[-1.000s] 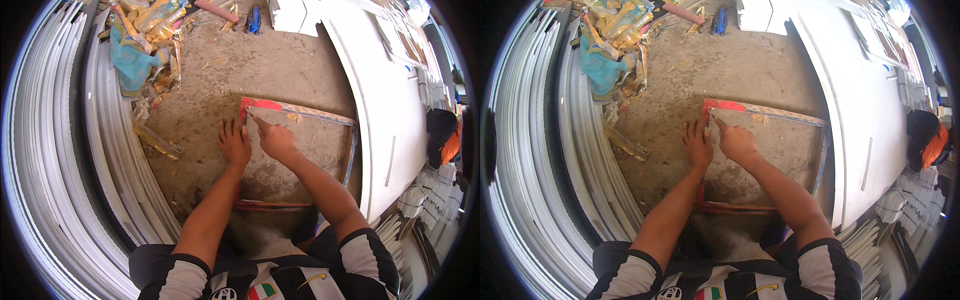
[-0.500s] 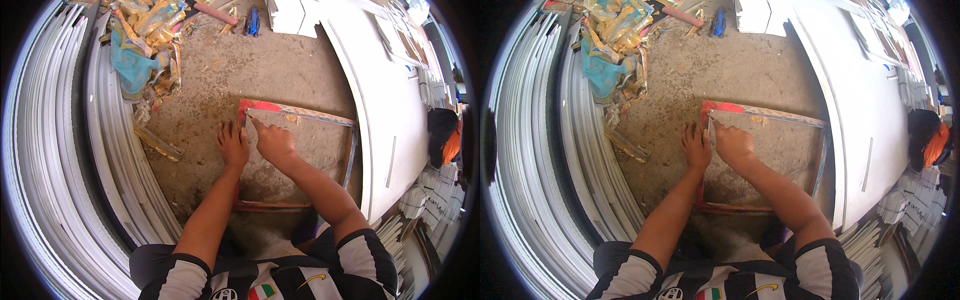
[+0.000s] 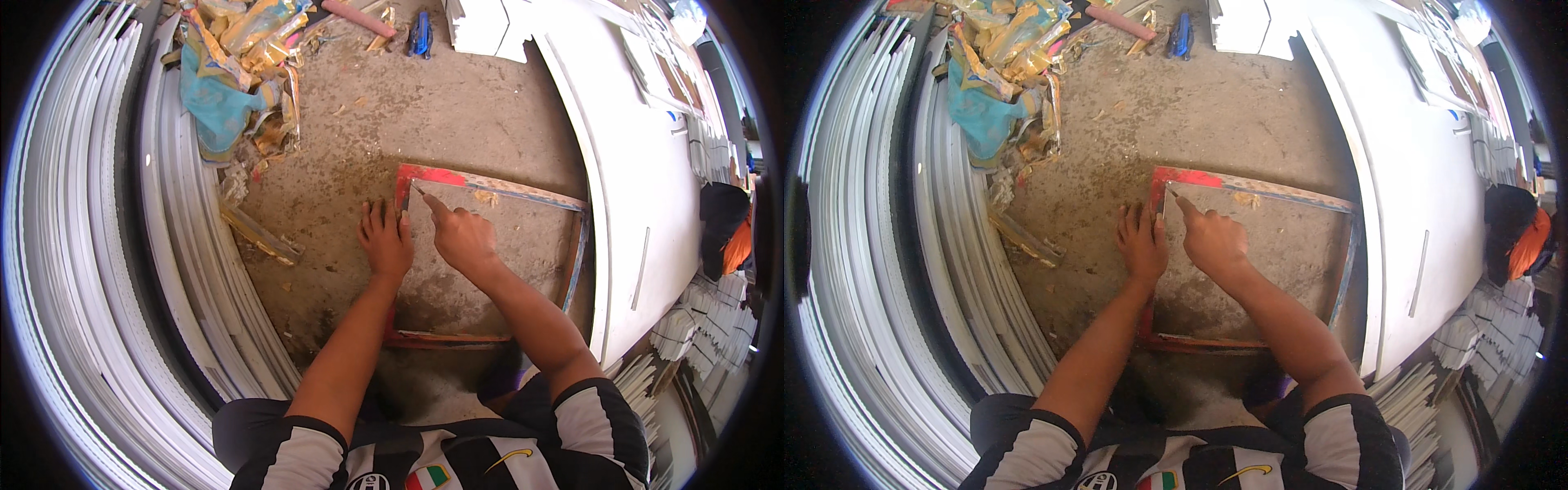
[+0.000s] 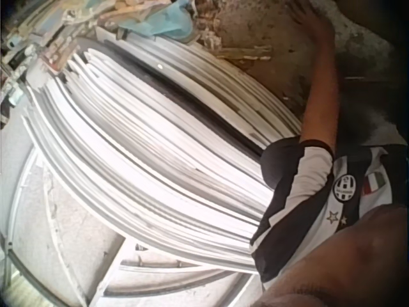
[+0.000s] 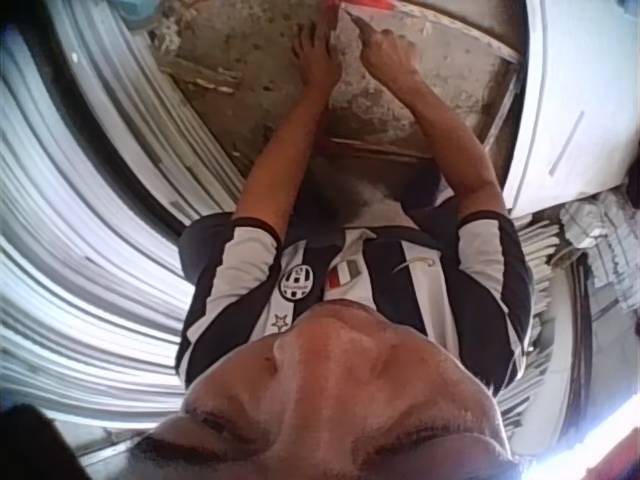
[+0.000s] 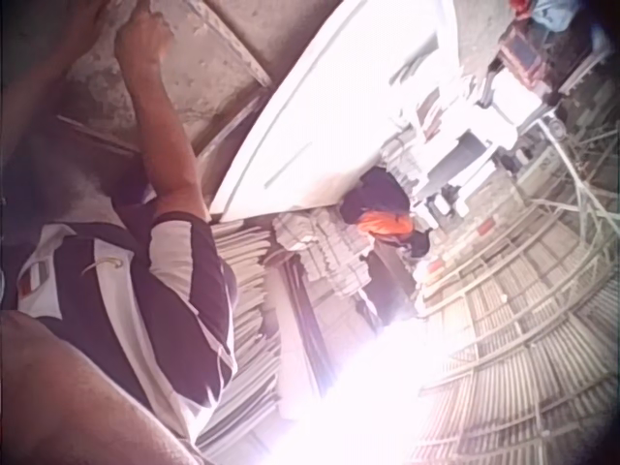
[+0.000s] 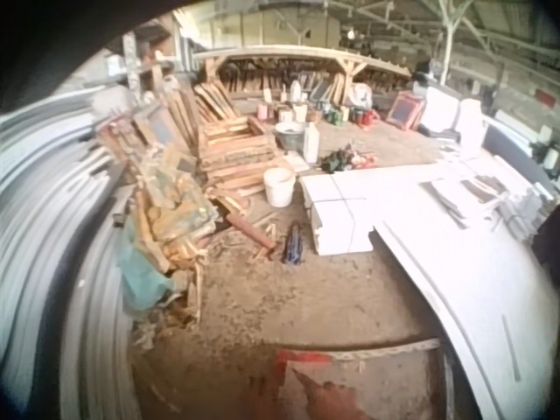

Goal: The person sits on the floor and uses a small metal scraper to remove old paint or residue from the edges of a rectangular wooden frame. The person works methodically along the frame's perimeter, scraping away material and occasionally adjusting the frame's position.

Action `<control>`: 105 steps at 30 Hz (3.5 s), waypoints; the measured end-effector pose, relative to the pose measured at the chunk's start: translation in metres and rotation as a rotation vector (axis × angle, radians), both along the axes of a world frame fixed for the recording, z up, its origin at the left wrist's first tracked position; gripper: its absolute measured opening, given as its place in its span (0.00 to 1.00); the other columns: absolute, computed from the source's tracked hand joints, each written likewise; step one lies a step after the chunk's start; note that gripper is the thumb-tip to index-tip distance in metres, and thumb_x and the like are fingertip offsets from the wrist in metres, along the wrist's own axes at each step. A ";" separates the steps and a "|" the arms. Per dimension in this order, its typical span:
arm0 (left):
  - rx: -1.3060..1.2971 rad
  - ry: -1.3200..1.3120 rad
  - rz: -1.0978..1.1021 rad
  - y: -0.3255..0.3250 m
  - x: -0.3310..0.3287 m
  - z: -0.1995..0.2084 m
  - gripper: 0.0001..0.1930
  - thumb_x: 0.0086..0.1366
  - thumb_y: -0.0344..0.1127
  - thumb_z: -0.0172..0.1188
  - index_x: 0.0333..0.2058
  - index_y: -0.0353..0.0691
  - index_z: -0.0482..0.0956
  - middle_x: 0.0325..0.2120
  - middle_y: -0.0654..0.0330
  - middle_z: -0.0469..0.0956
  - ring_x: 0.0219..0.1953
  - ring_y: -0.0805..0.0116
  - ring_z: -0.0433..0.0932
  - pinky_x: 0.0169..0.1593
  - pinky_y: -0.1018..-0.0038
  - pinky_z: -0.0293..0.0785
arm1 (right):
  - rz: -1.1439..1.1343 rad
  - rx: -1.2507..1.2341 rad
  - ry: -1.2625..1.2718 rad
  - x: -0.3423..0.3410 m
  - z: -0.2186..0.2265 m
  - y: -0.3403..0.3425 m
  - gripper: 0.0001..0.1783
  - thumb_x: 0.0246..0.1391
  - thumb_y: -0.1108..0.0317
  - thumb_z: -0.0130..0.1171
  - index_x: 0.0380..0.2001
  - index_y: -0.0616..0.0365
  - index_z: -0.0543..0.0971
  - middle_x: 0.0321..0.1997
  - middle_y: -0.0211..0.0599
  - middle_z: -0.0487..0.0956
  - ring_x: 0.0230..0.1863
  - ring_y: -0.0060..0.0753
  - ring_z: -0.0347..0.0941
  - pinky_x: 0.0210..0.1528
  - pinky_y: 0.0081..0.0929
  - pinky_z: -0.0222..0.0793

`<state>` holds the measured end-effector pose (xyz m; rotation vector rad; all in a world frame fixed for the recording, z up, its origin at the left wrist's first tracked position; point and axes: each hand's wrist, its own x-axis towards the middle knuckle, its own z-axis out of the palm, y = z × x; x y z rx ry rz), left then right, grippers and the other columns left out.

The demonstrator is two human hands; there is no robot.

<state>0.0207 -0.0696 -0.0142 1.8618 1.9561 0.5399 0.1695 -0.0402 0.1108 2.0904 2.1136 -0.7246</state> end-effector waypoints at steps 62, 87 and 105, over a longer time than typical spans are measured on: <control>0.035 -0.055 0.007 0.001 -0.004 -0.005 0.25 0.78 0.49 0.45 0.63 0.37 0.71 0.66 0.50 0.62 0.74 0.46 0.52 0.73 0.42 0.43 | 0.003 0.011 0.112 0.016 -0.024 0.002 0.21 0.65 0.57 0.56 0.61 0.32 0.78 0.37 0.42 0.86 0.37 0.53 0.83 0.41 0.48 0.79; 0.063 -0.051 0.020 0.002 -0.002 -0.003 0.25 0.77 0.50 0.46 0.60 0.37 0.75 0.64 0.48 0.64 0.72 0.45 0.55 0.72 0.44 0.45 | -0.695 -1.004 1.419 0.080 -0.079 0.034 0.22 0.70 0.53 0.54 0.64 0.39 0.76 0.20 0.25 0.69 0.16 0.19 0.63 0.17 0.19 0.56; 0.024 -0.110 0.031 0.001 -0.001 -0.003 0.25 0.78 0.47 0.44 0.60 0.33 0.75 0.65 0.44 0.65 0.73 0.44 0.53 0.72 0.44 0.43 | -0.095 0.088 0.307 0.015 -0.031 -0.019 0.21 0.66 0.58 0.53 0.61 0.33 0.77 0.35 0.50 0.85 0.38 0.57 0.83 0.41 0.53 0.79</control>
